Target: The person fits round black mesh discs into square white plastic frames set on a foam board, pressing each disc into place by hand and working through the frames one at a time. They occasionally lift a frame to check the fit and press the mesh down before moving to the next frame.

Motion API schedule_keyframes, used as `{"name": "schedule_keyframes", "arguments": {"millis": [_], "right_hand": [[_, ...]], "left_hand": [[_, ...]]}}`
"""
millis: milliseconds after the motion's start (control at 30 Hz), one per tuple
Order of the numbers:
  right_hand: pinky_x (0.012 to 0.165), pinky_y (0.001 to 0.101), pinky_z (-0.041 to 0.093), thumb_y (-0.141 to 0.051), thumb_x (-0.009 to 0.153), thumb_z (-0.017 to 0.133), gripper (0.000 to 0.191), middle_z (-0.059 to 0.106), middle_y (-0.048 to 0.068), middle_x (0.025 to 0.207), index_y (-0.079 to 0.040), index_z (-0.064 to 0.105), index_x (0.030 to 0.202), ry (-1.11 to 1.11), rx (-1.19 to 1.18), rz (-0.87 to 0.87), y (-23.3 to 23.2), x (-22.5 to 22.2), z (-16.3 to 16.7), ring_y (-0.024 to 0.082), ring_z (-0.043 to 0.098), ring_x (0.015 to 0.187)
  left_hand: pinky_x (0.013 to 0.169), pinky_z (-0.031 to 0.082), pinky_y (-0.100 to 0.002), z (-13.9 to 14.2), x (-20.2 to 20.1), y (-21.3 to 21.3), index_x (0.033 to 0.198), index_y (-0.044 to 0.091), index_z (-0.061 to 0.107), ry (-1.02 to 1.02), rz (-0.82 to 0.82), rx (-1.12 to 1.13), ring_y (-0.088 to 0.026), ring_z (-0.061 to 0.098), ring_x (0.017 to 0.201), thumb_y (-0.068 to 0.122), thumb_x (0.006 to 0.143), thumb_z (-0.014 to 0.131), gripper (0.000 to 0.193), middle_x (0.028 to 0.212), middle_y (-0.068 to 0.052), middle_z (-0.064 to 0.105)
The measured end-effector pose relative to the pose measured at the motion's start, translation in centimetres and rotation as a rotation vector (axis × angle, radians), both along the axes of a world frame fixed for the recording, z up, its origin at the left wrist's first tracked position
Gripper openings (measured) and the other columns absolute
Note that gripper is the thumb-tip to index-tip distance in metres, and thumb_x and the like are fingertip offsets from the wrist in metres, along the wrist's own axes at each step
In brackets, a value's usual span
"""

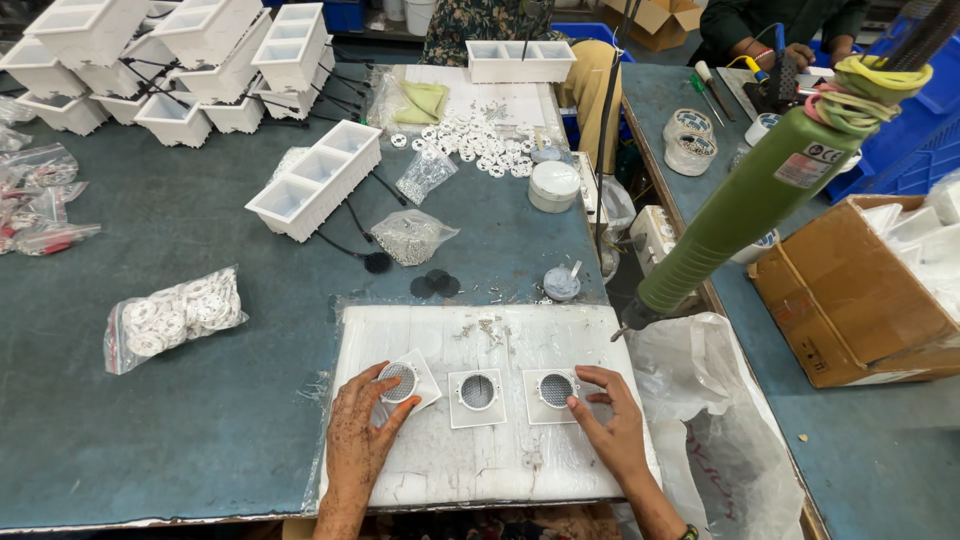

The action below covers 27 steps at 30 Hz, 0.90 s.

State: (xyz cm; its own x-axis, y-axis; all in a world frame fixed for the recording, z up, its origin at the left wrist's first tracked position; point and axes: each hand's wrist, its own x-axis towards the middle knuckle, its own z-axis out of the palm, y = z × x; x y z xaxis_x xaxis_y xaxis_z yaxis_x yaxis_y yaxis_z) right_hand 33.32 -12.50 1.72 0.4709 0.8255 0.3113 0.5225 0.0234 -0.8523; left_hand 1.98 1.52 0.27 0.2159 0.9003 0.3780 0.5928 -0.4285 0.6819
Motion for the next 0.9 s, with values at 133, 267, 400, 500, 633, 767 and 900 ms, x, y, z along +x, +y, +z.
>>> {"name": "schedule_keyframes", "arguments": {"millis": [133,267,400,500,633,767,900], "right_hand": [[0.084,0.0307,0.056,-0.015,0.084,0.077,0.038,0.068,0.007,0.127,-0.006,0.069,0.12,0.016,-0.004,-0.02,0.2,0.1,-0.1,0.017,0.066,0.113],[0.081,0.0294,0.057,-0.011,0.085,0.076,0.035,0.07,0.007,0.123,-0.005,0.069,0.119,0.047,0.019,-0.035,0.5,0.2,-0.1,0.017,0.068,0.111],[0.08,0.0292,0.058,-0.01,0.086,0.076,0.032,0.071,0.006,0.12,-0.004,0.069,0.117,0.034,0.011,-0.055,0.8,0.0,0.3,0.015,0.069,0.109],[0.083,0.0298,0.057,-0.012,0.088,0.076,0.032,0.071,0.008,0.12,-0.004,0.069,0.118,0.047,0.015,-0.056,1.0,-0.1,0.6,0.015,0.068,0.108],[0.086,0.0287,0.054,-0.018,0.095,0.071,0.03,0.073,0.007,0.12,-0.003,0.068,0.121,0.054,-0.064,-0.08,0.4,-0.3,0.9,0.015,0.067,0.101],[0.087,0.0274,0.052,-0.022,0.102,0.064,0.029,0.071,0.007,0.121,-0.003,0.066,0.124,0.118,0.0,0.0,0.5,-0.4,1.2,0.013,0.065,0.101],[0.088,0.0272,0.052,-0.022,0.102,0.064,0.029,0.071,0.008,0.121,-0.002,0.066,0.124,0.084,0.016,0.023,0.5,-0.5,1.4,0.012,0.065,0.103]], "left_hand": [[0.098,0.053,-0.039,-0.1,0.0,0.0,0.107,0.018,0.073,-0.026,0.001,-0.006,-0.023,0.061,0.12,0.034,0.071,0.086,0.042,0.133,0.0,0.064],[0.096,0.054,-0.037,0.0,0.1,-0.1,0.107,0.017,0.073,-0.089,0.005,-0.017,-0.024,0.062,0.119,0.034,0.071,0.086,0.041,0.132,-0.001,0.065],[0.099,0.05,-0.04,0.3,0.1,0.4,0.106,0.015,0.073,-0.069,-0.02,0.063,-0.026,0.063,0.117,0.033,0.074,0.086,0.039,0.129,-0.003,0.067],[0.098,0.049,-0.042,0.3,0.1,0.6,0.108,0.013,0.072,-0.082,-0.039,0.113,-0.029,0.062,0.119,0.032,0.077,0.084,0.039,0.13,-0.006,0.066],[0.101,0.048,-0.043,0.0,0.0,0.6,0.112,0.013,0.071,-0.046,-0.073,0.131,-0.03,0.06,0.121,0.034,0.083,0.082,0.038,0.132,-0.007,0.065],[0.102,0.045,-0.044,0.1,0.2,0.9,0.111,0.014,0.07,-0.023,-0.082,0.096,-0.028,0.06,0.121,0.035,0.082,0.082,0.038,0.133,-0.005,0.065],[0.102,0.045,-0.044,0.1,0.4,0.9,0.116,0.016,0.066,0.005,-0.093,0.142,-0.029,0.06,0.122,0.034,0.082,0.083,0.042,0.134,-0.006,0.065]]}}
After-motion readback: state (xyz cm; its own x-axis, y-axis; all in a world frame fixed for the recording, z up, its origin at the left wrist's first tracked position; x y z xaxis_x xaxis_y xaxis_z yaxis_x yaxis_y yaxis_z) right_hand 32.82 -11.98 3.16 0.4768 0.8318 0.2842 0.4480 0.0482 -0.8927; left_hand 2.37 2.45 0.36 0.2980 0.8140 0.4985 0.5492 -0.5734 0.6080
